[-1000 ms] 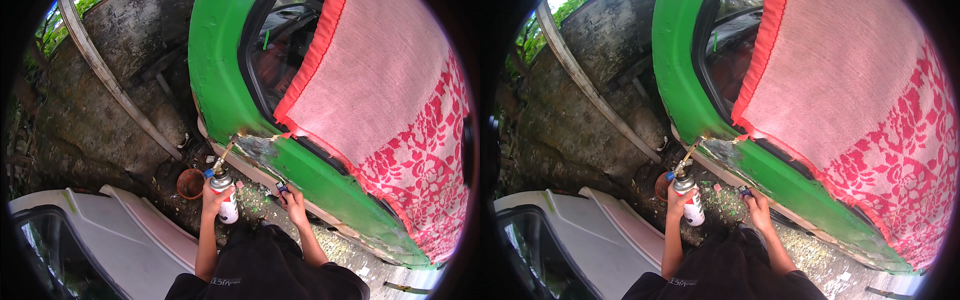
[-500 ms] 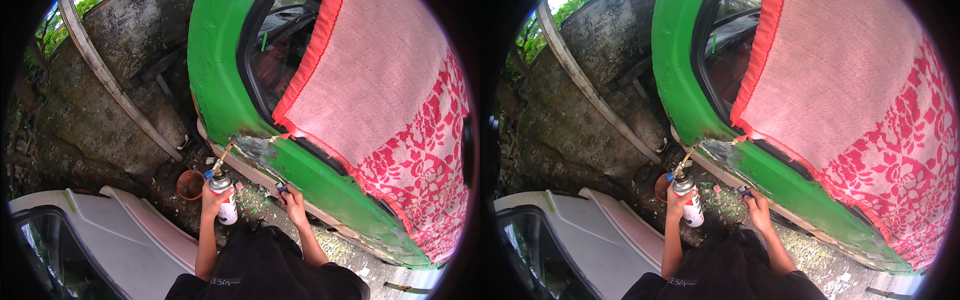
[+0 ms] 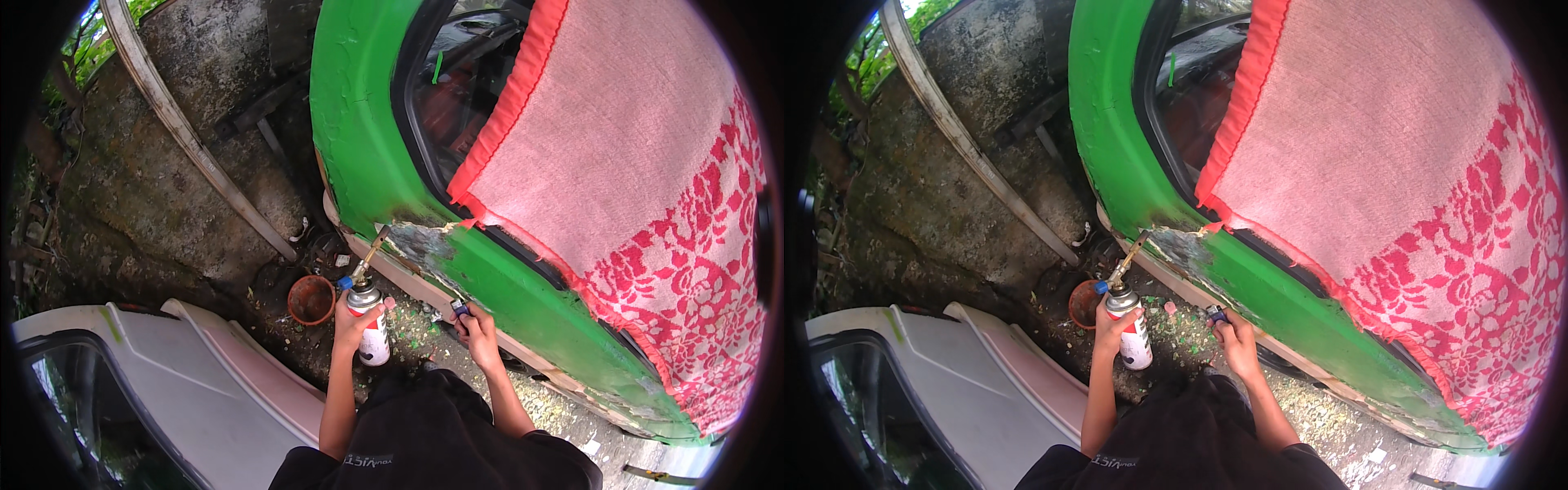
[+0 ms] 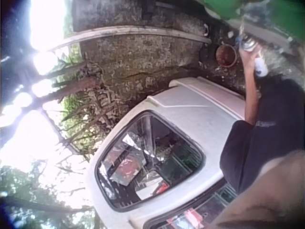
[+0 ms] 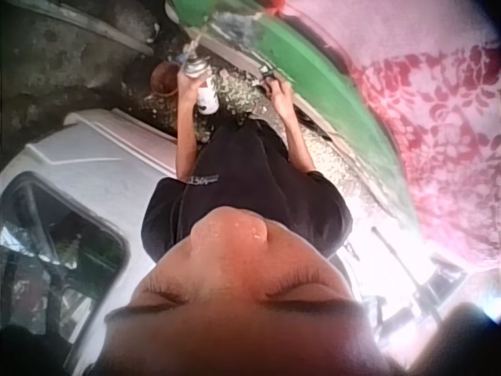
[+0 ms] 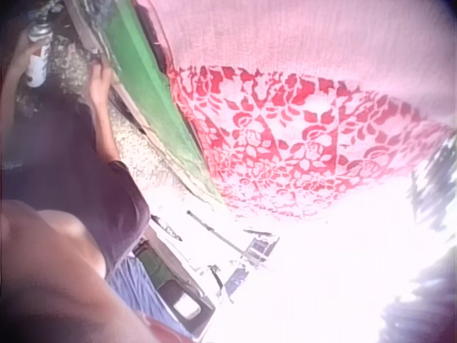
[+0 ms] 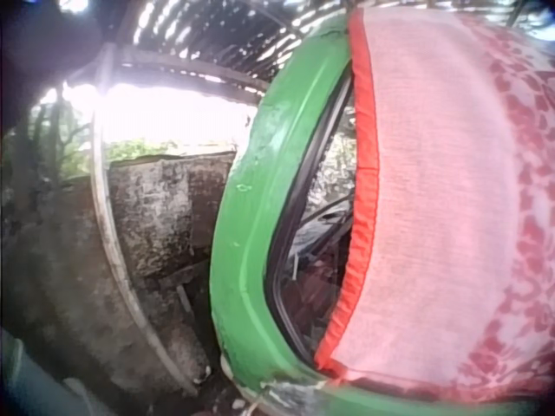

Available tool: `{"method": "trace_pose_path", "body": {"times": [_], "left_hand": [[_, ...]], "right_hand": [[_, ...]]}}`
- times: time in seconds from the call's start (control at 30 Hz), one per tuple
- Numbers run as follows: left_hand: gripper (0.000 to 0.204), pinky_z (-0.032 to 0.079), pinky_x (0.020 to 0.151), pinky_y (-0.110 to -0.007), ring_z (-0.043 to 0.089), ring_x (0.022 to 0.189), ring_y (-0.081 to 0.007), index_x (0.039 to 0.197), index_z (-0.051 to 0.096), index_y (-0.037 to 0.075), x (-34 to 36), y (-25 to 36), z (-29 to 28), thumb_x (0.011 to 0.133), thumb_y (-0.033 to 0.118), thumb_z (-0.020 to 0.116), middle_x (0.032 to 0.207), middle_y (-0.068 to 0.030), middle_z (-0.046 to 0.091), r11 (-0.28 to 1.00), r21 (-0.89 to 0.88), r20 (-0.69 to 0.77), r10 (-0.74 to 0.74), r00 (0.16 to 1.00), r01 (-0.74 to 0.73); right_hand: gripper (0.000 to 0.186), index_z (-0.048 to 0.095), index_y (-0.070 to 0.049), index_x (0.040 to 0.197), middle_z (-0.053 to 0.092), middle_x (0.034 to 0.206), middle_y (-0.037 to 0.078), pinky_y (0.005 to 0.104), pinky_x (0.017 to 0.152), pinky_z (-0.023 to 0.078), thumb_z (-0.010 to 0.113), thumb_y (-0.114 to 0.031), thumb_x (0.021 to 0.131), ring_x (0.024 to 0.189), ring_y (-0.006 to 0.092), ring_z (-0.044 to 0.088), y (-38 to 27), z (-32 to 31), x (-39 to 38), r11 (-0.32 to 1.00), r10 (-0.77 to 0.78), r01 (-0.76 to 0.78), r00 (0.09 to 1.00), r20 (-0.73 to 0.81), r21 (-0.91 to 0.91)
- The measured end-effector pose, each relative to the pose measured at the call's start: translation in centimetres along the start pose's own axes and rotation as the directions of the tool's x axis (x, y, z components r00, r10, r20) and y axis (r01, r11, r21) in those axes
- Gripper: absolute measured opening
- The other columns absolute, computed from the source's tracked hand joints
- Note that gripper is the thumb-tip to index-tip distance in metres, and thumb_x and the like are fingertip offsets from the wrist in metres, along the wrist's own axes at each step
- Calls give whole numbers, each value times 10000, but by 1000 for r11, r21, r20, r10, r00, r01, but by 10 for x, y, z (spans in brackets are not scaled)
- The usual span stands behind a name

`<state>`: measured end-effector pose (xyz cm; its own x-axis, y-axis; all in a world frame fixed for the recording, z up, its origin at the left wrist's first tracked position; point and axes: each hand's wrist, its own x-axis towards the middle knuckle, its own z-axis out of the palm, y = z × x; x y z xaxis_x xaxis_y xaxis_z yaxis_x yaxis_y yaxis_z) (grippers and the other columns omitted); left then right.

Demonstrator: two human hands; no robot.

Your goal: The person uses a handheld blowtorch to apply heat to a damaged area on the side panel of a green car. The person holds the torch steadily and moves the flame over the same spot for the duration of the clip.

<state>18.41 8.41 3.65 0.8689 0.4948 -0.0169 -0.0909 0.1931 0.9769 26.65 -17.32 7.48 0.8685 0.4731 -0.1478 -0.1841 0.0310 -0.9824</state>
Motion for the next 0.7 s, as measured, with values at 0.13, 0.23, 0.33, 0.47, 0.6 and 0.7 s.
{"method": "trace_pose_path", "body": {"times": [0.13, 0.23, 0.33, 0.47, 0.6, 0.7], "left_hand": [[368, 577, 685, -329, 676, 740, -170, 1068, 558, 33, -1, -2, 0, 776, 78, 778, 877, -71, 658, 1000, -20, -38, 4, 999, -5], [368, 578, 688, -330, 679, 742, -172, 1069, 559, 31, 1, 0, 0, 775, 74, 776, 880, -77, 663, 1000, -21, -41, 17, 999, -18], [371, 578, 690, -327, 682, 746, -173, 1070, 558, 29, 2, 3, -2, 775, 77, 779, 883, -82, 670, 1000, -4, -22, 22, 1000, -23], [380, 575, 685, -327, 682, 740, -173, 1069, 558, 30, 4, -2, -4, 770, 81, 787, 886, -84, 674, 999, 19, -29, 35, 999, -34], [386, 567, 679, -324, 681, 734, -173, 1070, 560, 31, 1, -7, -5, 765, 81, 792, 888, -84, 674, 1000, 16, -53, 11, 999, -10], [384, 561, 679, -317, 681, 737, -172, 1075, 562, 27, 1, -4, -2, 768, 73, 789, 893, -84, 676, 1000, 0, -60, 7, 998, -7]], "right_hand": [[195, 590, 15, 919, 420, 652, -44, 245, 497, 266, 464, -126, 969, 547, 42, 338, -2, -2, -2, 999, 22, -22, 1000, 10, 26], [193, 589, 12, 922, 422, 655, -45, 245, 497, 265, 464, -126, 969, 547, 43, 337, 1, -3, -1, 1000, 10, -10, 1000, 14, 20], [193, 590, 10, 921, 423, 656, -45, 244, 498, 264, 463, -126, 970, 549, 43, 337, 0, -2, -1, 1000, 13, -13, 1000, 12, 14], [193, 589, 9, 924, 419, 655, -46, 242, 501, 266, 460, -127, 973, 555, 42, 339, -1, 0, -1, 1000, 10, -10, 1000, 17, 9], [192, 588, 6, 924, 418, 655, -46, 242, 504, 270, 461, -128, 975, 557, 42, 340, -1, 0, -1, 1000, 29, -29, 999, 19, 12], [190, 588, 2, 924, 417, 657, -46, 241, 505, 270, 461, -129, 978, 556, 42, 340, 1, -1, -1, 999, 41, -42, 999, 24, 27]]}}
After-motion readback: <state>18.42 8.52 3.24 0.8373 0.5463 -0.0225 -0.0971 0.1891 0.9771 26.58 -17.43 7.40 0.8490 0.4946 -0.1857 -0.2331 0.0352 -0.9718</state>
